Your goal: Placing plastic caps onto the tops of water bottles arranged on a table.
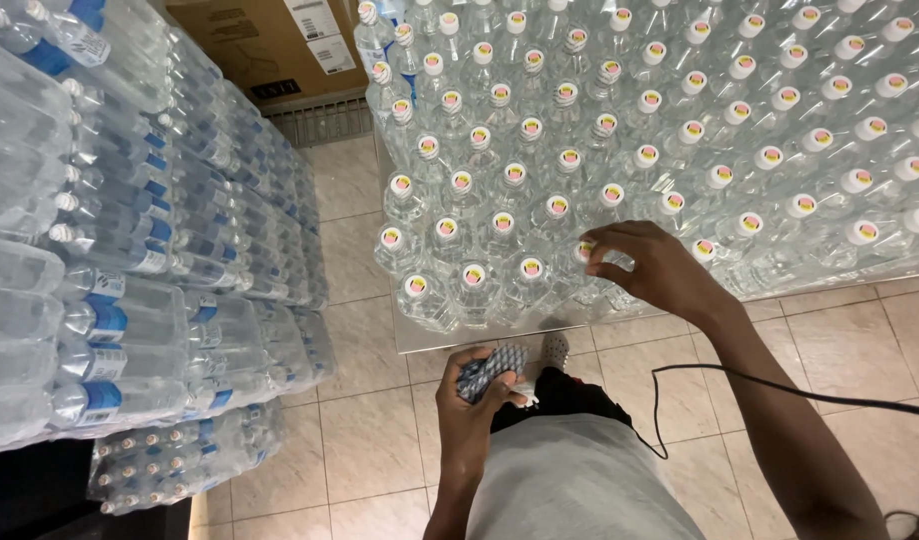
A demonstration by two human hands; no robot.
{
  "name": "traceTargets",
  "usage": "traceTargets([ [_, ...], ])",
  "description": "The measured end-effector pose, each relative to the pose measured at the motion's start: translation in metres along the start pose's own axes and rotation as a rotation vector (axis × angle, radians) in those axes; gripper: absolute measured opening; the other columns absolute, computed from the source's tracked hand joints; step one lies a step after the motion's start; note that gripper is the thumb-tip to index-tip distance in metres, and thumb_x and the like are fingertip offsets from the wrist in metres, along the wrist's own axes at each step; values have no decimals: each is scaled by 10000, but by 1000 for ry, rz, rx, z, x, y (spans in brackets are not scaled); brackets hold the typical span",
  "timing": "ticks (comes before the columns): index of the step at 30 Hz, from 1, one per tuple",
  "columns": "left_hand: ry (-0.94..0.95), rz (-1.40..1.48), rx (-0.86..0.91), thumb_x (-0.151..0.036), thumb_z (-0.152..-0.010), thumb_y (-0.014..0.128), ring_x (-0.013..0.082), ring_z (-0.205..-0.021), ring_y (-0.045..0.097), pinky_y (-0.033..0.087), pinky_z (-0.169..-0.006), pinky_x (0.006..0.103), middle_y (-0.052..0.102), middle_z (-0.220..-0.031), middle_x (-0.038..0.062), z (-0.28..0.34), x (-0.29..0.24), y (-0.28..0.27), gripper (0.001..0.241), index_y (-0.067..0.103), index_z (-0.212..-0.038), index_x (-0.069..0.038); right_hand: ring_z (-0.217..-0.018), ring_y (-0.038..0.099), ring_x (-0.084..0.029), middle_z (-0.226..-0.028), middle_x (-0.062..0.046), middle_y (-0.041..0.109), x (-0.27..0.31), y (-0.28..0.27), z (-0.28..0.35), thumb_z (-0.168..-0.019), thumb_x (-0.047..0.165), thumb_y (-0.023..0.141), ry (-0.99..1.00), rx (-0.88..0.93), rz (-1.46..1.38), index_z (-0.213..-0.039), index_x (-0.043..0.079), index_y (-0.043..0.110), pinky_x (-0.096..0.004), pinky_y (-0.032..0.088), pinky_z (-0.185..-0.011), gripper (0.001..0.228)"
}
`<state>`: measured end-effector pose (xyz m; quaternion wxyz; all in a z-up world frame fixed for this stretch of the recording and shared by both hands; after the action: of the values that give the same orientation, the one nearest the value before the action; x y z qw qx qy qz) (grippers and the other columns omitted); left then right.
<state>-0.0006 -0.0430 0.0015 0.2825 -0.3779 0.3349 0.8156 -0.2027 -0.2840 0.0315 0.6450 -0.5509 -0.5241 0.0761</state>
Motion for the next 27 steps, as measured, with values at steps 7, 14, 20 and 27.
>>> traceTargets([
  [7, -143, -18, -11, -25, -853, 850, 318, -619, 799, 640, -695, 350, 811, -895, 235, -4, 10, 0, 375, 700, -1197, -24, -1099, 752, -332, -1268, -34, 811, -4, 10, -1, -990, 202, 796, 65, 19, 158, -1065, 136, 617, -478, 525, -985, 205],
  [14, -37, -69, 116, -85, -895, 816, 301, -776, 851, 719, -701, 387, 796, -943, 231, 0, 10, 26, 329, 688, -1194, -33, -1294, 670, -379, -1435, -158, 703, 17, 2, -4, -990, 173, 770, 277, 146, 121, -1242, 115, 534, -499, 514, -983, 351],
  [20, 44, -45, 107, -28, -896, 800, 316, -852, 865, 767, -659, 424, 789, -1042, 235, -3, 18, 54, 294, 700, -1172, -16, -961, 701, -177, -1061, -26, 718, 53, 0, 28, -858, 296, 920, 272, 63, -280, -1182, 148, 709, -329, 575, -865, 414],
  [27, -15, -43, 160, -72, -908, 828, 292, -881, 861, 759, -678, 409, 820, -1052, 229, 3, 31, 107, 325, 684, -1197, -37, -855, 818, -153, -879, -11, 856, 27, -13, 60, -788, 147, 971, 546, 92, -561, -1053, 136, 872, -327, 653, -845, 282],
])
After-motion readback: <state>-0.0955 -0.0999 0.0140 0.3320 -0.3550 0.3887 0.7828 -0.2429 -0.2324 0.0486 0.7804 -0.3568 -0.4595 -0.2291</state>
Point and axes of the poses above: each hand's wrist, its own z-axis away from the middle knuckle, its own y-axis out of the palm, x = y × z, the point moved 3 cm from there along -z, towards the middle knuckle
